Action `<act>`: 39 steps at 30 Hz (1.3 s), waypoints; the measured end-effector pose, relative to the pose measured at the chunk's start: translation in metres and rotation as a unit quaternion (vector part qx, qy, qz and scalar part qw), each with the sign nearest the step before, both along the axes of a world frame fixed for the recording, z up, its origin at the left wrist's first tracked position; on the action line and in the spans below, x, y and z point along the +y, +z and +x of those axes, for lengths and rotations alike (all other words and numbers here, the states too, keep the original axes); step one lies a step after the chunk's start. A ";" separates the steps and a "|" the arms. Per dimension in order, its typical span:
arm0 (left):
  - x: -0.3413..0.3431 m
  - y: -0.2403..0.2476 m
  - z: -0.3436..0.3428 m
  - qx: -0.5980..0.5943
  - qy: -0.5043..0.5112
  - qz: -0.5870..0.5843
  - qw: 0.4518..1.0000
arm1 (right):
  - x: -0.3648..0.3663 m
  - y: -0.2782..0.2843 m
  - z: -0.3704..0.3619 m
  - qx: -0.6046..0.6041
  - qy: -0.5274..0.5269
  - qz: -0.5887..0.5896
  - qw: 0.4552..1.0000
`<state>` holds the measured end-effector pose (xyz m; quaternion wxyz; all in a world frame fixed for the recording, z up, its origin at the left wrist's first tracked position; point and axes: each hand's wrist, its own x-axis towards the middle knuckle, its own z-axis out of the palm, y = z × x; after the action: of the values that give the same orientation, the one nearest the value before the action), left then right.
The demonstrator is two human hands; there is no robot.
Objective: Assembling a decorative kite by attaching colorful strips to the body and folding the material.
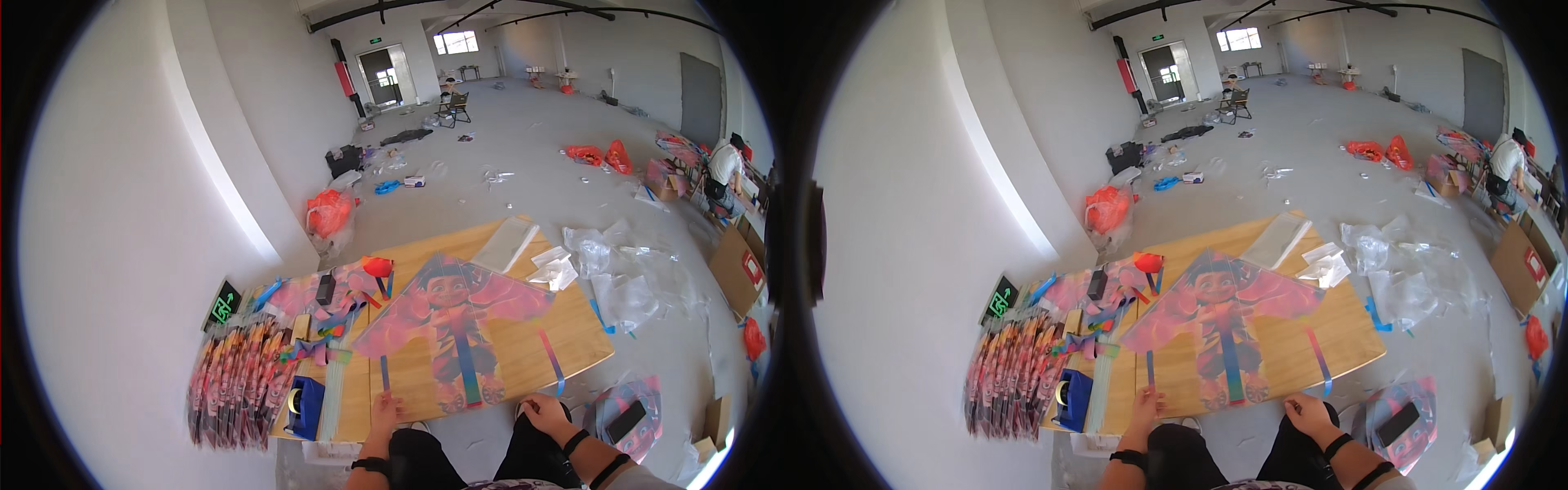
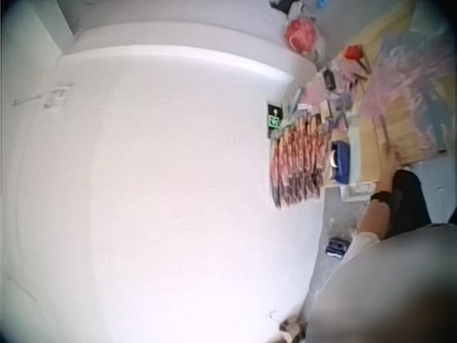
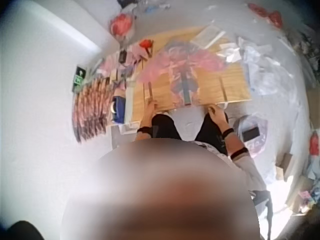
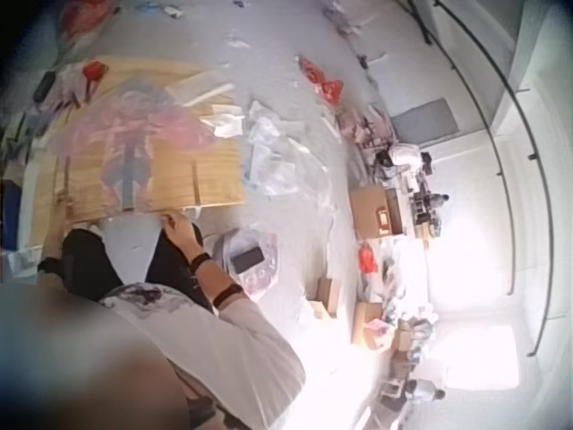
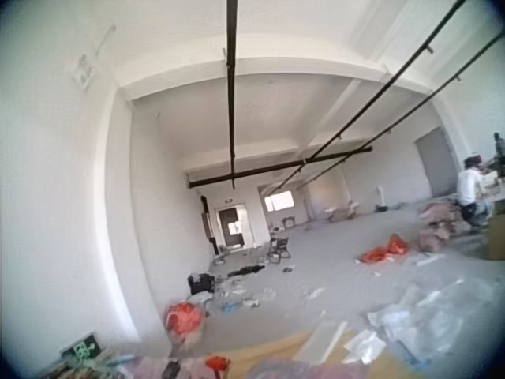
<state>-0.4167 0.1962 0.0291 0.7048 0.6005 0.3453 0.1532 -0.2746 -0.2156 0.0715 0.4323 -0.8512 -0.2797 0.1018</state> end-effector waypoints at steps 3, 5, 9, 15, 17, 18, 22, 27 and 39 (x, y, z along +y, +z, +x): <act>0.047 -0.008 0.023 0.002 0.095 0.029 0.995 | 0.001 -0.005 0.003 0.016 -0.031 0.019 0.999; 0.070 -0.006 0.047 0.003 0.129 0.022 0.991 | 0.000 -0.007 0.005 0.007 -0.030 0.009 0.999; 0.145 -0.038 0.059 0.065 0.114 0.132 0.983 | 0.013 0.003 0.004 0.007 -0.021 0.026 0.999; 0.191 -0.063 0.103 0.175 0.153 0.439 0.868 | 0.009 -0.005 0.008 0.022 -0.035 0.031 0.999; 0.188 -0.064 0.127 0.190 0.165 0.410 0.876 | 0.002 -0.009 0.009 0.019 -0.047 0.024 0.998; 0.186 -0.059 0.140 0.207 0.186 0.387 0.879 | -0.001 -0.008 0.009 0.024 -0.054 0.016 0.998; 0.200 -0.047 0.144 0.268 0.148 0.344 0.888 | 0.004 -0.006 0.008 0.038 -0.057 0.016 0.998; 0.198 -0.042 0.154 0.302 0.142 0.369 0.867 | 0.010 -0.001 0.009 0.026 -0.059 0.008 0.998; 0.172 -0.018 0.167 0.090 0.212 0.329 0.916 | 0.013 0.003 0.011 0.030 -0.050 -0.012 0.998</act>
<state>-0.2500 0.3685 0.0110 0.3842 0.7221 0.4570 0.3495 -0.2640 -0.2025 0.0740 0.4345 -0.8660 -0.2222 0.1093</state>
